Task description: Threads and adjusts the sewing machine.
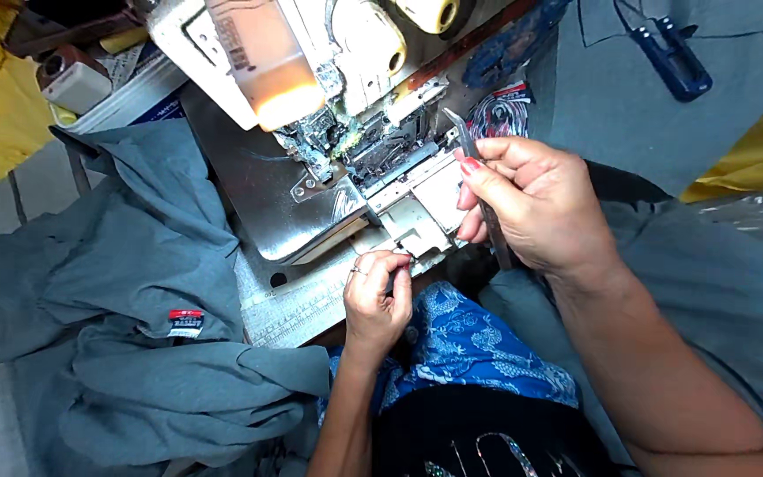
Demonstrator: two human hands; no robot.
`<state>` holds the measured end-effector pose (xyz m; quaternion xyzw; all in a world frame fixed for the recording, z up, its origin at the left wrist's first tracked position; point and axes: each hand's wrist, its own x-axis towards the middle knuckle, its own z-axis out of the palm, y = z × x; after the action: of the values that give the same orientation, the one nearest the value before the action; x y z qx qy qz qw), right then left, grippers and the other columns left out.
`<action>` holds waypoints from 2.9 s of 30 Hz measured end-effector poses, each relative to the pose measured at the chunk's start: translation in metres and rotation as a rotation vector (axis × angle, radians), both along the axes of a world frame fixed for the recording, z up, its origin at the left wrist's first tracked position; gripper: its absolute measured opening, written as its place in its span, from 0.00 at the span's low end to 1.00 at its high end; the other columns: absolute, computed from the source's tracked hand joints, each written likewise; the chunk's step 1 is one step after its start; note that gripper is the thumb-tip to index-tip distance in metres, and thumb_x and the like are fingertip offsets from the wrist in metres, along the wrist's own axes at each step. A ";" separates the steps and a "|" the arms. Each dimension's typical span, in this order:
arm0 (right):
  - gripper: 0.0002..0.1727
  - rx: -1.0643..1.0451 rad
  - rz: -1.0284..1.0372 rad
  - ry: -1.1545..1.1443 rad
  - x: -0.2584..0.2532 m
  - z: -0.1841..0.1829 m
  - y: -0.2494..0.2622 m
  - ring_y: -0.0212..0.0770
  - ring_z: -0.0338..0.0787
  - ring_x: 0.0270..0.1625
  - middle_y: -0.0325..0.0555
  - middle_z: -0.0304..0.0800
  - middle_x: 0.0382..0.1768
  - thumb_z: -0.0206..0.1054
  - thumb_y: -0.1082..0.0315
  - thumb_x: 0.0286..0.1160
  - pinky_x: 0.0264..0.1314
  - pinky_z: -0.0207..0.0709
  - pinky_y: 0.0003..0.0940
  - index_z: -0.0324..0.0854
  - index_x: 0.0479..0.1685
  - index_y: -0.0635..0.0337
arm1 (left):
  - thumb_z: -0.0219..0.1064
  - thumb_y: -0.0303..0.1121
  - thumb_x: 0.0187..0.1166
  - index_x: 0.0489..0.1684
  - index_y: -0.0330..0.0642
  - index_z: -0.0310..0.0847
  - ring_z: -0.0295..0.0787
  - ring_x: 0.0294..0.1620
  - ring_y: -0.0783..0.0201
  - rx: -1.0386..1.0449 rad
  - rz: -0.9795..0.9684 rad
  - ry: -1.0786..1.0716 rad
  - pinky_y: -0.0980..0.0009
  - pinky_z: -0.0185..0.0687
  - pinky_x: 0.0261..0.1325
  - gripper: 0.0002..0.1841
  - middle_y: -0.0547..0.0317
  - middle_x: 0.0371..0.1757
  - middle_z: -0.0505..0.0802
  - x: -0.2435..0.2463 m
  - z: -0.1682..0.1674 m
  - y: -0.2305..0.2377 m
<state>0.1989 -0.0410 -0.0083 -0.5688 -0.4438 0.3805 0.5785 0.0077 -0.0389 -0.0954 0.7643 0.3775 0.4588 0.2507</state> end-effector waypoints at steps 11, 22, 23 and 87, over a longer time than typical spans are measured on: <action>0.11 0.063 -0.107 -0.034 -0.011 0.000 0.021 0.19 0.78 0.12 0.27 0.83 0.18 0.64 0.67 0.86 0.11 0.72 0.15 0.82 0.55 0.66 | 0.66 0.22 0.71 0.35 0.33 0.89 0.89 0.45 0.68 0.031 0.003 0.018 0.80 0.83 0.53 0.05 0.51 0.37 0.92 0.000 -0.001 0.000; 0.12 0.129 -0.120 -0.160 -0.010 -0.001 0.026 0.16 0.74 0.13 0.25 0.80 0.18 0.62 0.68 0.86 0.13 0.69 0.12 0.83 0.54 0.69 | 0.66 0.22 0.71 0.34 0.33 0.90 0.89 0.45 0.67 0.050 0.006 0.033 0.79 0.83 0.53 0.05 0.51 0.37 0.92 0.001 -0.001 0.000; 0.12 0.137 -0.122 -0.181 -0.010 -0.001 0.027 0.15 0.74 0.13 0.25 0.80 0.18 0.62 0.68 0.86 0.13 0.69 0.12 0.83 0.54 0.69 | 0.66 0.22 0.71 0.34 0.33 0.90 0.89 0.45 0.67 0.049 0.008 0.033 0.79 0.83 0.53 0.05 0.51 0.37 0.92 0.001 -0.001 0.000; 0.22 -0.361 0.171 -0.919 0.001 0.009 0.027 0.60 0.90 0.40 0.58 0.86 0.33 0.48 0.58 0.94 0.42 0.78 0.56 0.72 0.70 0.67 | 0.66 0.23 0.72 0.34 0.35 0.90 0.89 0.46 0.65 0.110 -0.003 0.092 0.77 0.82 0.53 0.05 0.50 0.38 0.92 -0.001 -0.004 0.001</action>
<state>0.2000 -0.0140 0.0008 -0.7300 -0.6251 0.2075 0.1824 0.0067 -0.0379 -0.0990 0.7978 0.3615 0.4430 0.1913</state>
